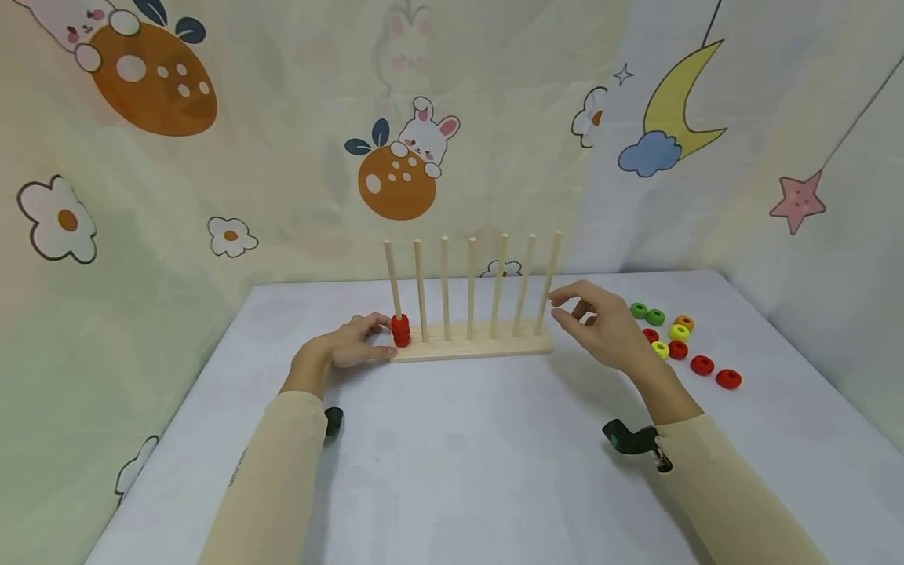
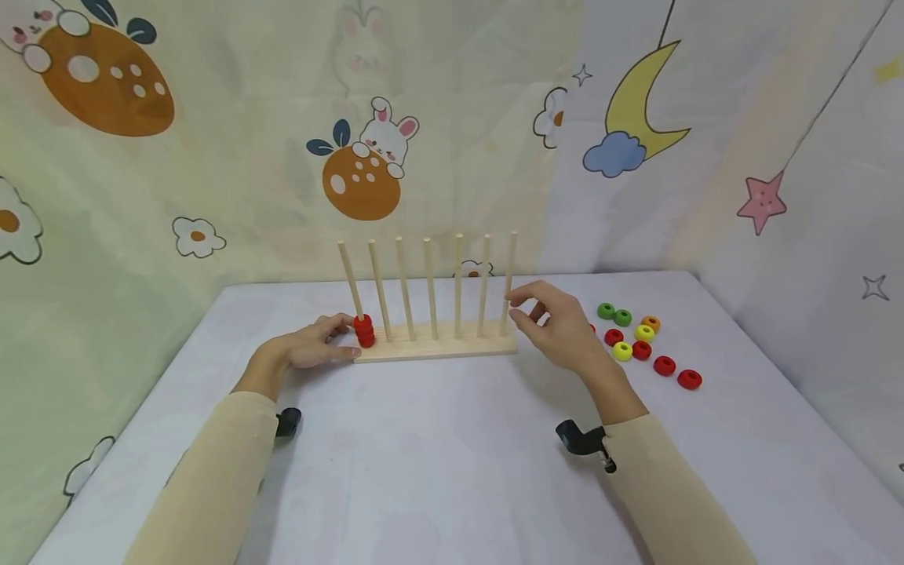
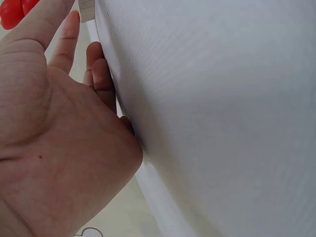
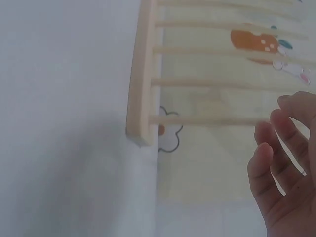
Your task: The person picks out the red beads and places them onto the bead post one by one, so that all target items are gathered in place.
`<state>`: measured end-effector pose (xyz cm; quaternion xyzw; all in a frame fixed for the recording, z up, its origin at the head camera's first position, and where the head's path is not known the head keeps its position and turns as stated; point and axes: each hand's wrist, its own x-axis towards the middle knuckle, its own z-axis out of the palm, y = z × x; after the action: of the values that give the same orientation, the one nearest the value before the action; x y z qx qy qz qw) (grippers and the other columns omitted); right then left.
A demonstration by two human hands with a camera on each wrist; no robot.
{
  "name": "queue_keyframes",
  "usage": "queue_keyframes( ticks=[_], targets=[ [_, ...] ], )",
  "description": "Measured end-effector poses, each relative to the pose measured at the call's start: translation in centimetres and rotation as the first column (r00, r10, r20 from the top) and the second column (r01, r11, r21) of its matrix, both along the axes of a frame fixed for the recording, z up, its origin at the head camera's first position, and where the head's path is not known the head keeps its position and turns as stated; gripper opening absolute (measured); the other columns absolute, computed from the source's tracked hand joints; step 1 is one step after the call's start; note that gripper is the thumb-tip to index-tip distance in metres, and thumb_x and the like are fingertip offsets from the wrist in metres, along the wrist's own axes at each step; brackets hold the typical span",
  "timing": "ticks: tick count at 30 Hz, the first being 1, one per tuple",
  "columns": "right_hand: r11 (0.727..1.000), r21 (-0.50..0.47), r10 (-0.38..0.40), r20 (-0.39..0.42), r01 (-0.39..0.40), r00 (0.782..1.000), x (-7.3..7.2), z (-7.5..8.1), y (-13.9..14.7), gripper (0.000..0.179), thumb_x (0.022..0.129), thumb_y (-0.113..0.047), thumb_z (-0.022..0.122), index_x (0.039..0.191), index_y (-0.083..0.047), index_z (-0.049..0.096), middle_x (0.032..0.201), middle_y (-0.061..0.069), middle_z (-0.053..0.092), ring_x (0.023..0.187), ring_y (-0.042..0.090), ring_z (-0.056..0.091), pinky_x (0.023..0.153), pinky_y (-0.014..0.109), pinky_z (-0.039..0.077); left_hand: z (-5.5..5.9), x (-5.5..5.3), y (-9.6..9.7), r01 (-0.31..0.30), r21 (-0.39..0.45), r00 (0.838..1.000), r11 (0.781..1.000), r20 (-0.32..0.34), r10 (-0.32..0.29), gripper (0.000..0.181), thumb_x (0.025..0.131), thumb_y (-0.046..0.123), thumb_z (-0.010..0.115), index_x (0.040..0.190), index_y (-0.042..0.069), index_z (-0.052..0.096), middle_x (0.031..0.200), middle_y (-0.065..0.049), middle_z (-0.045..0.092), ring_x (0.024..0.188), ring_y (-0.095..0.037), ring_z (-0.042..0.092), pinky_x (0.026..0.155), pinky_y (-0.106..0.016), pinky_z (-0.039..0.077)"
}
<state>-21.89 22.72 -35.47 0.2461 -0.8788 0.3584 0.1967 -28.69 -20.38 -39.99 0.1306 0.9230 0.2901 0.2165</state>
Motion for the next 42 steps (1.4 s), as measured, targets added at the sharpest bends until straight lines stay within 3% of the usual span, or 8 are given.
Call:
queue_keyframes(
  ticks=[6,20,23,30,37,42],
  targets=[
    [0.998,0.003,-0.059,0.08,0.059,0.995,-0.3,-0.3,1.5,0.023,0.099,-0.012,0.07,0.121,-0.014,0.068,0.108,0.004,0.071,0.075,0.017,0.063,0.057,0.025,0.049,0.0,0.0,-0.1,-0.005,0.004,1.0,1.0,0.009,0.005,0.063,0.093,0.049,0.07,0.145,0.028,0.041,0.154,-0.014,0.035,0.144,-0.039,0.03,0.113,-0.07,0.028],
    [0.988,0.115,-0.123,0.192,0.102,0.974,-0.6,-1.1,4.0,0.029,0.099,-0.019,0.071,0.127,-0.012,0.065,0.127,0.009,0.065,0.096,0.026,0.066,0.069,0.028,0.053,-0.3,-0.1,-0.1,-0.009,0.015,1.0,1.0,0.002,0.009,0.061,0.093,0.05,0.07,0.144,0.028,0.042,0.154,-0.013,0.035,0.144,-0.037,0.031,0.114,-0.069,0.027],
    [0.981,0.15,-0.15,0.216,0.119,0.965,-0.4,-1.2,4.5,0.032,0.099,-0.022,0.07,0.13,-0.012,0.064,0.131,0.011,0.061,0.104,0.031,0.065,0.077,0.034,0.053,-0.4,-0.1,-0.1,-0.011,0.017,1.0,1.0,0.005,0.011,0.062,0.093,0.05,0.07,0.144,0.028,0.042,0.154,-0.013,0.035,0.144,-0.037,0.031,0.114,-0.069,0.027],
    [0.972,0.177,-0.198,0.287,0.152,0.937,-0.2,-1.9,6.1,0.039,0.101,-0.024,0.067,0.137,-0.011,0.058,0.14,0.015,0.053,0.121,0.041,0.059,0.093,0.059,0.053,-0.4,-0.2,0.0,-0.015,0.022,1.0,1.0,0.007,0.014,0.062,0.093,0.049,0.071,0.144,0.028,0.043,0.154,-0.014,0.035,0.144,-0.038,0.031,0.115,-0.068,0.027],
    [0.959,0.219,-0.239,0.299,0.177,0.924,-0.2,-2.1,7.2,0.043,0.101,-0.023,0.067,0.139,-0.009,0.056,0.144,0.019,0.051,0.124,0.044,0.058,0.094,0.061,0.051,-0.2,-0.1,0.0,-0.027,0.03,1.0,0.999,0.013,0.026,0.062,0.092,0.047,0.072,0.144,0.027,0.043,0.154,-0.014,0.035,0.145,-0.038,0.03,0.115,-0.069,0.027],
    [0.951,0.24,-0.271,0.345,0.195,0.899,0.0,-2.0,7.7,0.044,0.101,-0.023,0.066,0.141,-0.009,0.054,0.152,0.023,0.044,0.127,0.05,0.055,0.097,0.063,0.05,0.0,0.0,0.0,-0.023,0.02,1.0,1.0,0.01,0.023,0.063,0.093,0.047,0.071,0.145,0.028,0.042,0.154,-0.014,0.035,0.145,-0.038,0.031,0.114,-0.069,0.027]
  ],
)
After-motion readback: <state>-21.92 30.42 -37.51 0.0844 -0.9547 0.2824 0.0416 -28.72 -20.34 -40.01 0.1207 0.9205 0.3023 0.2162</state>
